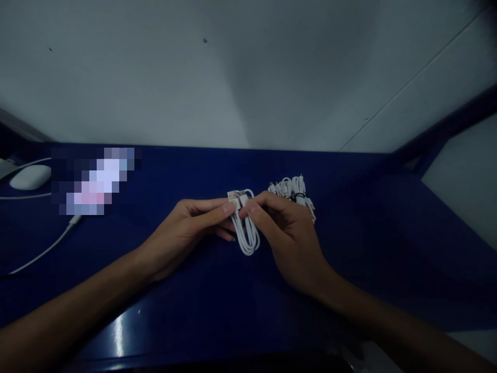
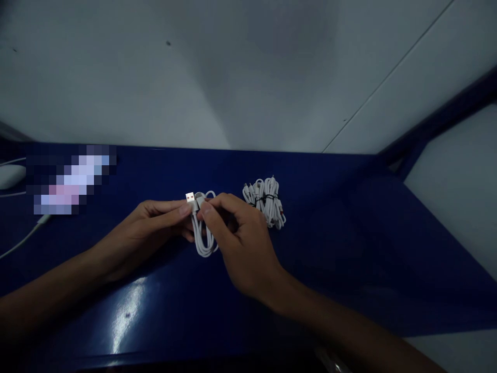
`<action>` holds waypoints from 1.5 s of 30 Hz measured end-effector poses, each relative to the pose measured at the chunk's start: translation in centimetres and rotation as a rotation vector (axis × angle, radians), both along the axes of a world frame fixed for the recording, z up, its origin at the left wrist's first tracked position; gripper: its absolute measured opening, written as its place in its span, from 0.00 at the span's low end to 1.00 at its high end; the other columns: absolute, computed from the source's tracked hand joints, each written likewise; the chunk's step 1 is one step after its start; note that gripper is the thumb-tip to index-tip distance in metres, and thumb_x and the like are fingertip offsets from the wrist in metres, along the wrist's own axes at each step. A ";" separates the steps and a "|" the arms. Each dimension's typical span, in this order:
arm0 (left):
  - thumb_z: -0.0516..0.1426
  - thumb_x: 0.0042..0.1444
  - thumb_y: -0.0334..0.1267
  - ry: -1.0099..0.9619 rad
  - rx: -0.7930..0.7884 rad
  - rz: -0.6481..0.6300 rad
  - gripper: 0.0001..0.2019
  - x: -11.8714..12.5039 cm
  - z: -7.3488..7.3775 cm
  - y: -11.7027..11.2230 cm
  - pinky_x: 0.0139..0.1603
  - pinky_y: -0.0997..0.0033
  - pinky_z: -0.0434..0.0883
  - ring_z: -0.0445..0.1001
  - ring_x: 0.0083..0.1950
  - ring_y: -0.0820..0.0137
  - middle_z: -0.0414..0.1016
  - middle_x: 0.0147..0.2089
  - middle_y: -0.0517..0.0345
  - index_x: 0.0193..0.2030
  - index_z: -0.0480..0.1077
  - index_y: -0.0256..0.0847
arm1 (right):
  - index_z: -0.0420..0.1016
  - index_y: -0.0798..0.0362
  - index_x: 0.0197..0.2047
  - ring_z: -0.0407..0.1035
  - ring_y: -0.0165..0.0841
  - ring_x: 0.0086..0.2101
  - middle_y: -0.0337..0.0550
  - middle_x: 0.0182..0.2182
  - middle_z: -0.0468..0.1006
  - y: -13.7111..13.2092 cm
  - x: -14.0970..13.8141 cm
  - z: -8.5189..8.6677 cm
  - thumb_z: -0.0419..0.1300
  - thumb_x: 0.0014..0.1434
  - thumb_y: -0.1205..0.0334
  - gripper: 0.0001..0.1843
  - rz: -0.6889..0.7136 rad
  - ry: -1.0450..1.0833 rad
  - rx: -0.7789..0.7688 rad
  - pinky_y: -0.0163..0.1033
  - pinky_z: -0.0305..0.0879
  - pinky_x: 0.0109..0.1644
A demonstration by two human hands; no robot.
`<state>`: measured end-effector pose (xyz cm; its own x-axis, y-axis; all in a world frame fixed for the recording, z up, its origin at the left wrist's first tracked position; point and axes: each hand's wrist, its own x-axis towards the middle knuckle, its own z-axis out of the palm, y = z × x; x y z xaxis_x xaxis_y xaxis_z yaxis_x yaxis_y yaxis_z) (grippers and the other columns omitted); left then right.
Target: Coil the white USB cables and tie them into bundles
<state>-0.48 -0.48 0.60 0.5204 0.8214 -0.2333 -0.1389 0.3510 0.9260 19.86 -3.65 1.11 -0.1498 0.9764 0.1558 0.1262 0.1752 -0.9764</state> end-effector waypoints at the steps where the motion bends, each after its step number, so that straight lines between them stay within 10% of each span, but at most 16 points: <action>1: 0.63 0.73 0.42 -0.001 0.001 0.000 0.14 0.0 0.0 0.0 0.50 0.71 0.79 0.85 0.48 0.65 0.88 0.52 0.44 0.57 0.87 0.41 | 0.81 0.49 0.38 0.68 0.29 0.28 0.36 0.29 0.77 0.0 0.0 0.0 0.61 0.77 0.55 0.15 0.005 0.006 -0.005 0.37 0.65 0.31; 18: 0.63 0.74 0.42 -0.075 0.023 0.061 0.12 0.0 0.6 -0.2 0.57 0.66 0.80 0.85 0.53 0.63 0.86 0.59 0.45 0.56 0.87 0.42 | 0.90 0.48 0.39 0.61 0.24 0.20 0.36 0.26 0.80 0.6 0.2 0.5 0.71 0.69 0.54 0.09 -0.031 0.129 -0.102 0.34 0.59 0.23; 31: 0.69 0.68 0.41 -0.070 0.011 0.122 0.11 -0.3 0.5 -0.1 0.47 0.71 0.82 0.83 0.44 0.68 0.86 0.44 0.54 0.35 0.81 0.39 | 0.81 0.51 0.31 0.65 0.24 0.23 0.35 0.28 0.79 0.9 0.2 0.2 0.78 0.61 0.57 0.13 0.066 0.269 -0.215 0.33 0.61 0.23; 45: 0.64 0.73 0.42 -0.016 0.047 0.037 0.10 -0.1 0.6 -0.4 0.55 0.67 0.81 0.86 0.48 0.65 0.89 0.51 0.49 0.51 0.89 0.45 | 0.77 0.50 0.32 0.65 0.26 0.23 0.35 0.26 0.76 0.8 0.4 0.1 0.68 0.71 0.53 0.16 0.149 0.215 -0.150 0.35 0.62 0.26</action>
